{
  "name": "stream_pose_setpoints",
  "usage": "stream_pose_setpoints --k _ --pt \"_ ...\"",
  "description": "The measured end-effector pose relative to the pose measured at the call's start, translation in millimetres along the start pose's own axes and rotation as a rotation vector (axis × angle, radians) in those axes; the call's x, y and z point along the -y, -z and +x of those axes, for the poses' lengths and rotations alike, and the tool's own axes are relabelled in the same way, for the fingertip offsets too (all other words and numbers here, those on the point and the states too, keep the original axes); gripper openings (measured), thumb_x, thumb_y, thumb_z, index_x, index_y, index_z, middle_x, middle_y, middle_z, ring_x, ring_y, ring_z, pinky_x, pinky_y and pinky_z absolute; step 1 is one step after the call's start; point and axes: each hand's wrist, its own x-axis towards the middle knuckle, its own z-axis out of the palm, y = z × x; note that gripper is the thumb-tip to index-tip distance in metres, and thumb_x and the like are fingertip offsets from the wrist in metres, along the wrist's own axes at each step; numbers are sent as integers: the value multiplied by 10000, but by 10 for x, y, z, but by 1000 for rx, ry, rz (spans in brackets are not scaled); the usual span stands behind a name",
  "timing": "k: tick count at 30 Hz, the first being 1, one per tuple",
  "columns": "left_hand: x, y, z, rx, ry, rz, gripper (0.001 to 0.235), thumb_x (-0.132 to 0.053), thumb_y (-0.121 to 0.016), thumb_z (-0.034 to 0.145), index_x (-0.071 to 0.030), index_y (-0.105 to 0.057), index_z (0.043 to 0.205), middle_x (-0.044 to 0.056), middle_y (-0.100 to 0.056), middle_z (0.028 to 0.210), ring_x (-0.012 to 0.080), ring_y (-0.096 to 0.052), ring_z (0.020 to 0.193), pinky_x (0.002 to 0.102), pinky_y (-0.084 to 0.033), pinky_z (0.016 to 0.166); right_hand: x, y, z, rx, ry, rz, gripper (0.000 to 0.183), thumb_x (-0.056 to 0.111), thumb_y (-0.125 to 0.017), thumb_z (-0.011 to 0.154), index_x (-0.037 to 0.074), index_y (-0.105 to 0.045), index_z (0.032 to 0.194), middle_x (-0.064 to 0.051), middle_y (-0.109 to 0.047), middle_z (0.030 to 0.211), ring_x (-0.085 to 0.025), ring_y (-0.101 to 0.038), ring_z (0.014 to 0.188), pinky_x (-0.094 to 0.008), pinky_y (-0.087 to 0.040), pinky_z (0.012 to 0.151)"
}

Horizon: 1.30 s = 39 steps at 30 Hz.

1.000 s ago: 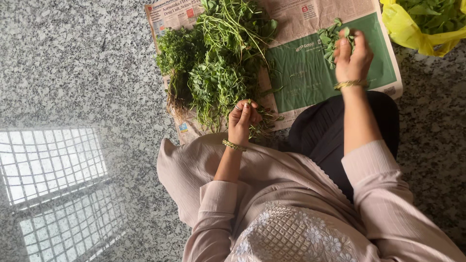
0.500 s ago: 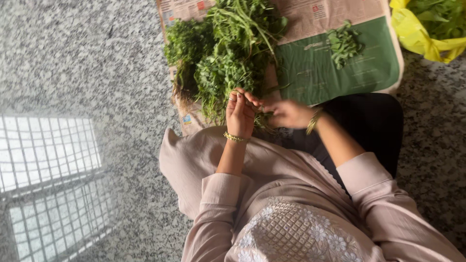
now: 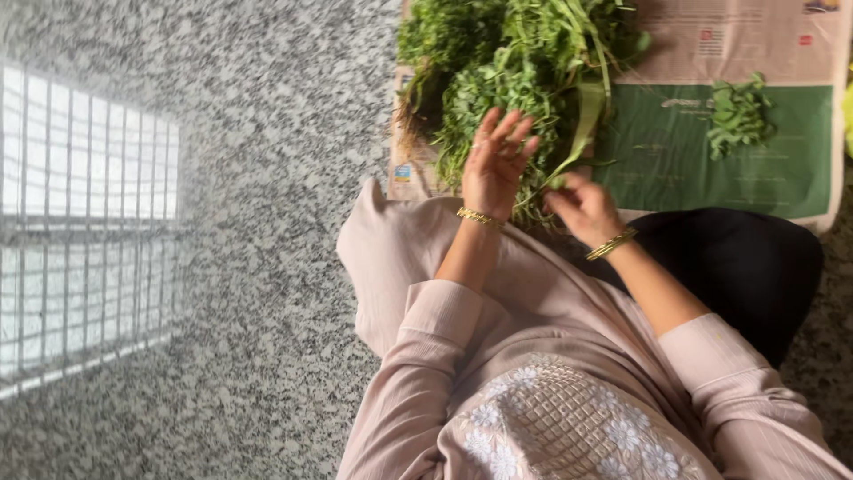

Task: The person sits on the floor and sorts through a pile of green leafy vegetables spread on a newspaper. They pick up bunches, separate leaves from stems, and place the sorted parts into a yellow plastic bag.

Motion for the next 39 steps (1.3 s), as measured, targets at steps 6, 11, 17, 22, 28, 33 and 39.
stream_pose_setpoints --k 6,11,17,22,28,33,39 --pt "-19 -65 -11 17 38 101 469 -185 -409 1142 -35 -331 1579 200 -512 1516 336 -510 1406 495 -452 1154 217 3 192 -27 50 244 138 28 -602 1021 2 -652 1146 -84 -695 1261 -129 -684 1075 -286 -565 950" --pt "4 31 23 -84 -3 100 427 -139 -396 1140 -15 -362 1548 219 -535 1473 329 -543 1357 487 -489 1109 588 111 265 -57 -2 526 105 43 -571 1038 37 -640 1117 -140 -725 1236 -186 -716 1156 -328 -591 1010" --pt "55 47 32 -96 -19 227 382 -135 -411 1131 -32 -408 1499 179 -595 1403 289 -595 1297 450 -521 1070 907 273 449 -130 70 457 62 7 -588 1050 24 -645 1068 -185 -736 1136 -218 -749 1010 -344 -636 934" --pt "55 338 152 -339 -145 334 324 -108 -487 1089 -31 -502 1403 153 -649 1306 239 -655 1161 409 -573 939 901 620 815 -172 362 140 25 -1 -609 1088 3 -629 1074 -151 -729 1022 -190 -746 922 -327 -645 868" --pt "-56 628 322 -557 -195 268 288 -108 -509 1051 -72 -535 1336 92 -677 1245 217 -675 1092 376 -584 877 1005 1125 1365 -362 606 -910 74 14 -606 1019 52 -665 995 -87 -767 987 -212 -753 899 -356 -599 843" --pt "-8 745 362 -620 -217 301 302 -118 -534 1034 -99 -519 1335 74 -665 1266 187 -660 1086 362 -569 855 1052 1133 1647 -367 661 -1338 319 99 -724 907 -13 -663 1200 -219 -680 1122 -361 -653 1038 -453 -524 887" --pt "-31 802 416 -742 -226 315 344 -160 -546 1018 -133 -474 1353 57 -611 1348 181 -609 1142 372 -567 833 729 607 1557 -150 484 -991 167 15 -684 1034 49 -675 1197 -160 -685 1277 -312 -646 1247 -445 -503 1125"
